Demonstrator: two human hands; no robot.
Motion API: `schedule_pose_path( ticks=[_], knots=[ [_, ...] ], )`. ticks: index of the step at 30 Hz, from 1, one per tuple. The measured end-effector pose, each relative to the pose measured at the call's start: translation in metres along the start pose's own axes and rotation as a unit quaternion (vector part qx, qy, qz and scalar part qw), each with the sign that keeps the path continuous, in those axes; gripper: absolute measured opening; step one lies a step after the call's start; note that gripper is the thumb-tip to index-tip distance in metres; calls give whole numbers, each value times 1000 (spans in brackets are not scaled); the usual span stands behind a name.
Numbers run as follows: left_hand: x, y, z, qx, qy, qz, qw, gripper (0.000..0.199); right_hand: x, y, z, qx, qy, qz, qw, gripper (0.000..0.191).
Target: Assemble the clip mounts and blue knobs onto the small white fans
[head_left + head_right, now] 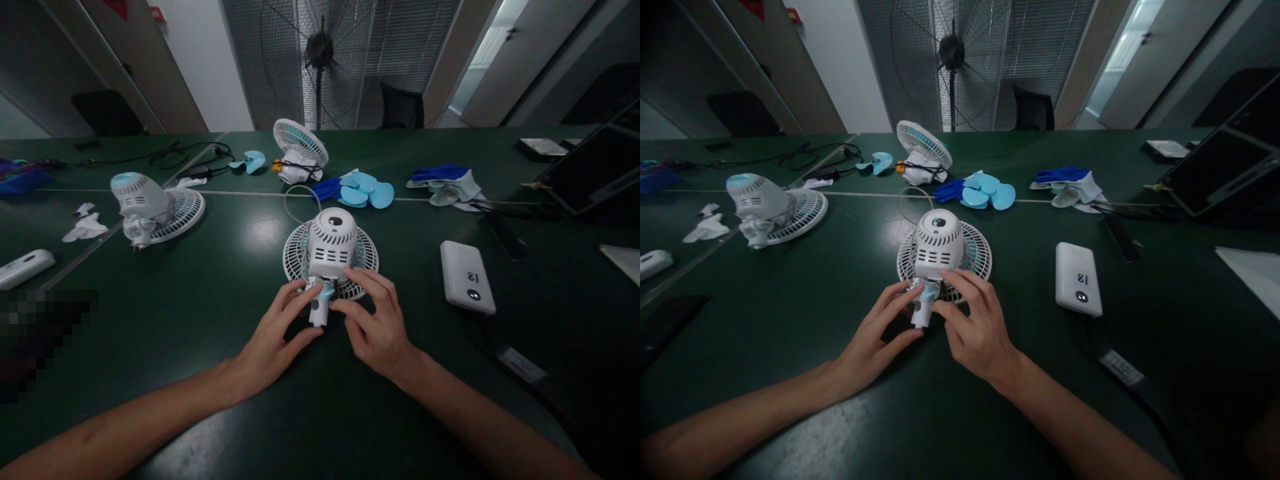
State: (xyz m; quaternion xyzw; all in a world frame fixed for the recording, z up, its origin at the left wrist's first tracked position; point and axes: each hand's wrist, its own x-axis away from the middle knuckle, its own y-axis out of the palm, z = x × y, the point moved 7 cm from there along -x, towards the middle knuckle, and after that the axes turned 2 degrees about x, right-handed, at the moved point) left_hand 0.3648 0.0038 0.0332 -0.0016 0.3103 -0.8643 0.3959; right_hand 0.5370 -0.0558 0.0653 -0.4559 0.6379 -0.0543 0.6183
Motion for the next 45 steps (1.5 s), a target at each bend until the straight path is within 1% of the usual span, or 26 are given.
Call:
schedule_pose_path(
  ticks=[3,5,11,14,17,20,22,24,25,27,29,32,34,36,38,41,43,45],
  knots=[
    [0,0,0,1,1,0,1000,62,0,-4,-3,1,-14,13,1000,49],
    [0,1,0,2,1,-3,1000,63,0,-3,-3,5,-17,9,1000,54],
    [0,1,-1,5,-1,-5,1000,65,0,1,0,22,0,-4,1000,58],
    [0,1,-2,0,-12,-10,1000,65,0,3,6,22,29,-5,999,53],
    [-1,2,0,-3,-11,-9,1000,65,0,3,10,18,52,6,998,41],
    [-1,1,2,-2,-3,-5,1000,64,1,1,7,-3,33,9,999,34],
    [-1,1,1,-2,-5,-5,1000,63,2,0,1,-24,4,2,1000,37],
    [-1,1,-1,-2,-7,-7,1000,63,2,0,-3,-33,-21,-3,999,47],
    [0,1,-2,-2,-8,-8,1000,63,2,-1,-4,-31,-26,-3,999,51],
    [0,1,-2,2,-9,-10,1000,64,2,0,-1,-16,-14,0,1000,57],
    [-1,2,0,6,-10,-14,1000,64,1,2,3,-3,12,0,1000,54],
    [-1,2,2,3,-10,-19,1000,63,1,4,8,4,39,4,999,44],
    [-1,2,3,-1,-10,-17,1000,63,2,4,10,3,50,9,999,37],
    [-1,1,2,-2,-12,-12,1000,64,3,3,9,-6,50,7,999,34],
    [0,1,0,-1,-14,-10,1000,63,3,3,5,-24,25,-3,999,39],
    [0,1,-1,-3,-7,-10,1000,63,3,1,-2,-40,-15,-11,999,53],
    [0,1,0,-3,-2,-11,1000,64,2,0,0,-36,-9,-6,999,57],
    [-1,1,2,-2,0,-9,1000,64,2,0,3,-29,9,2,1000,56]
  ],
)
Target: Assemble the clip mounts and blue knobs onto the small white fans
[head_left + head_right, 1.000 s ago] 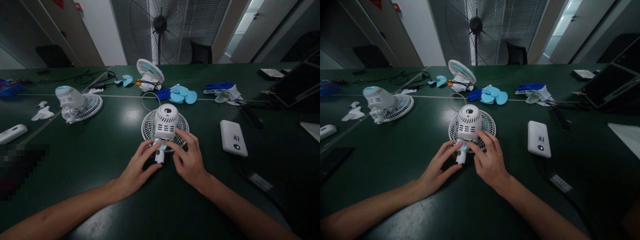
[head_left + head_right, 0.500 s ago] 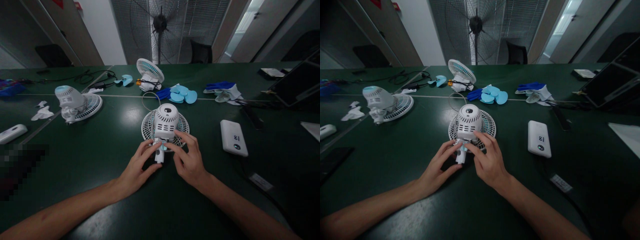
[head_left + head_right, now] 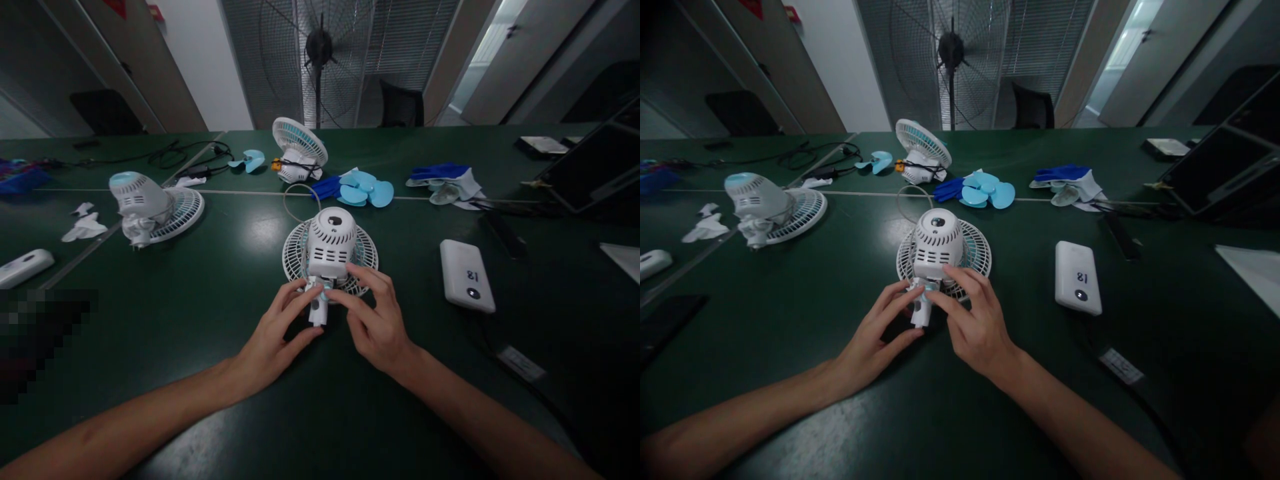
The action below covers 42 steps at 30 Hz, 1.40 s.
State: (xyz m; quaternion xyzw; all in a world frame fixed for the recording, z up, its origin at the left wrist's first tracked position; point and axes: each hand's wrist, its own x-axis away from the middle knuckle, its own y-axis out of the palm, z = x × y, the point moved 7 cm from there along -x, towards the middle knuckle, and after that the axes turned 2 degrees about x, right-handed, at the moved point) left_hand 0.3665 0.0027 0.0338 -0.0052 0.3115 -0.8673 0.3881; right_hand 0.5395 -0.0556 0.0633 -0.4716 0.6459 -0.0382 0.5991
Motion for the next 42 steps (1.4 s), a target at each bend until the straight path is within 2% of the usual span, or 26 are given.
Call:
schedule_pose_path(
  ticks=[11,14,18,25,29,38,42],
  knots=[
    [0,0,-1,-1,-6,8,1000,64,0,6,5,37,21,-11,999,54],
    [0,-1,1,-2,-7,4,1000,64,-1,6,9,36,44,-5,998,45],
    [0,-2,1,-6,-8,5,1000,64,-1,4,8,18,38,4,999,37],
    [1,-1,-2,1,-6,8,1000,64,1,2,1,-23,-4,-10,1000,51],
    [0,0,-1,-6,-3,0,1000,65,-1,1,3,-26,8,-6,1000,59],
    [0,-1,0,-11,-8,2,1000,65,-1,7,13,2,60,-4,998,42],
    [0,-2,1,-7,1,12,1000,65,1,6,10,-20,44,-6,999,37]
  ],
)
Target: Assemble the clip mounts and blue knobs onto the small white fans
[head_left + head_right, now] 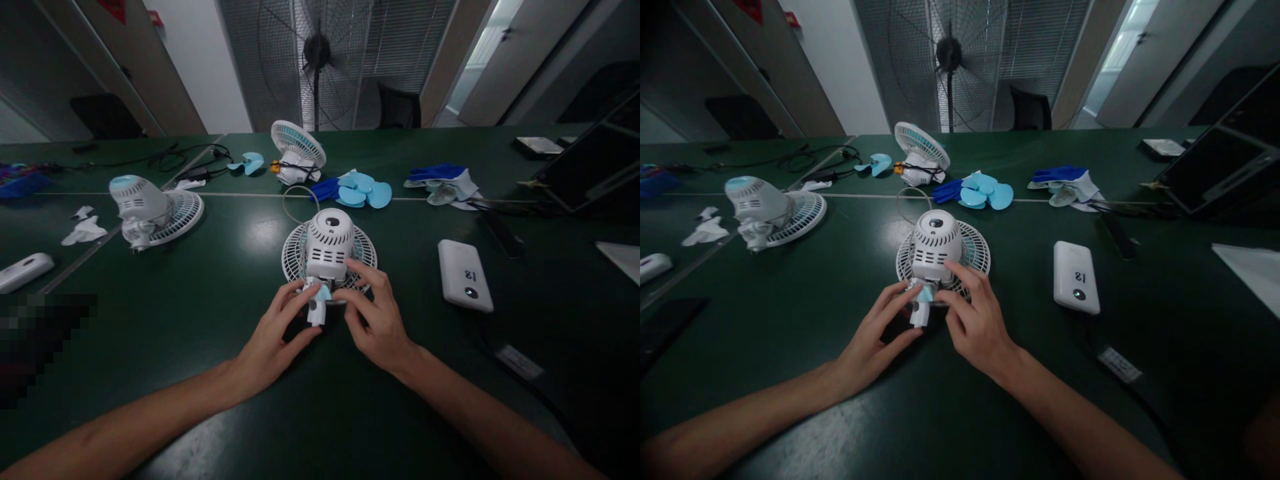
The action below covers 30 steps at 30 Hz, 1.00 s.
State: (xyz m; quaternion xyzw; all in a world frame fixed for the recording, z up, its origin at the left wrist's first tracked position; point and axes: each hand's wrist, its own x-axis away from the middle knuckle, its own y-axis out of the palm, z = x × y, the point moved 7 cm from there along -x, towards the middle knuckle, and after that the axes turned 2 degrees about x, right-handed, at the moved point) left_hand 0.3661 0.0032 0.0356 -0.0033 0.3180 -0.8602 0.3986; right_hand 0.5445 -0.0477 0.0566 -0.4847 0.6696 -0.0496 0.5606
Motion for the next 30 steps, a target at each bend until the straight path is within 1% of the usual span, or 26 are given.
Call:
schedule_pose_path(
  ticks=[5,7,10,15,18,21,23,26,30],
  knots=[
    [0,1,-1,4,0,-9,1000,65,3,-1,-9,-19,-55,-18,998,53],
    [0,2,0,4,4,-15,1000,65,2,-2,-8,-14,-49,-13,999,58],
    [0,1,1,3,-2,-15,1000,65,0,-2,-2,-3,-13,4,1000,53],
    [1,2,-3,-2,-17,-15,1000,65,-2,-1,4,9,22,9,1000,37],
    [1,2,-4,5,-14,-11,1000,64,0,-1,1,-9,3,2,1000,36],
    [1,1,-3,7,-5,-6,1000,64,2,-1,-6,-28,-40,-13,999,44],
    [1,1,-2,4,0,-6,1000,64,2,-1,-8,-31,-55,-16,998,52],
    [1,2,-1,3,0,-9,1000,65,1,-2,-4,-24,-31,-3,999,57],
    [1,2,-2,6,-6,-9,1000,66,-1,-1,5,-4,19,10,1000,48]
  ],
)
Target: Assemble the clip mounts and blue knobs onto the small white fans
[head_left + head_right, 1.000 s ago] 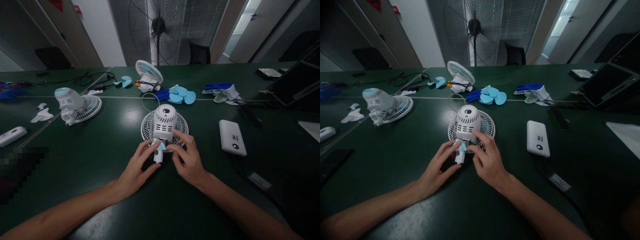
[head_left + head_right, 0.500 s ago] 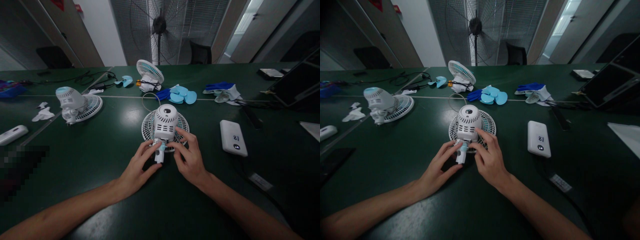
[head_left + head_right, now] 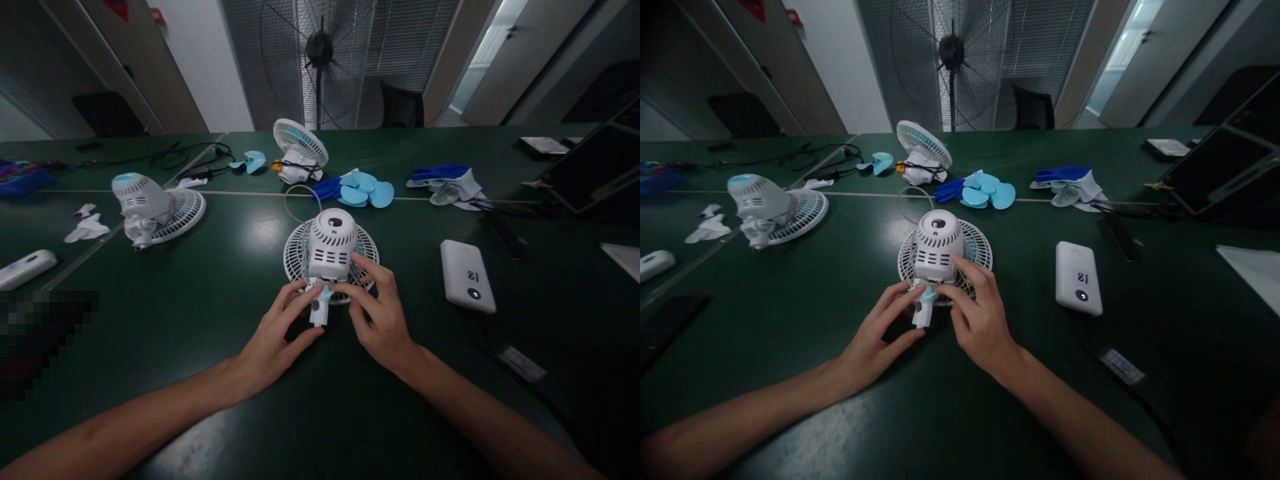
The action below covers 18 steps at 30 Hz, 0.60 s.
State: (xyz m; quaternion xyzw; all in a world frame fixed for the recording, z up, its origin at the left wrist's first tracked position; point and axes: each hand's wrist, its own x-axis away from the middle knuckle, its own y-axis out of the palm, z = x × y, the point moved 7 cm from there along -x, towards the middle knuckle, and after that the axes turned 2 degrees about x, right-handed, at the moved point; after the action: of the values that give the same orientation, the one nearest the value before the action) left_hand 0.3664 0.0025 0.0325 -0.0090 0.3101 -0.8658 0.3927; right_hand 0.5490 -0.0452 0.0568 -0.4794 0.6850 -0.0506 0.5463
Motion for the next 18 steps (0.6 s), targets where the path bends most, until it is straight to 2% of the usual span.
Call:
schedule_pose_path(
  ticks=[4,9,18],
  knots=[
    [0,-1,-1,-2,-5,1,1000,66,1,0,-2,-9,-12,-7,1000,38],
    [-1,-1,1,-9,7,2,1000,64,4,0,-12,-30,-70,-29,997,50],
    [0,0,-1,-11,-1,-6,1000,66,1,1,-1,-8,-11,-8,1000,49]
  ],
)
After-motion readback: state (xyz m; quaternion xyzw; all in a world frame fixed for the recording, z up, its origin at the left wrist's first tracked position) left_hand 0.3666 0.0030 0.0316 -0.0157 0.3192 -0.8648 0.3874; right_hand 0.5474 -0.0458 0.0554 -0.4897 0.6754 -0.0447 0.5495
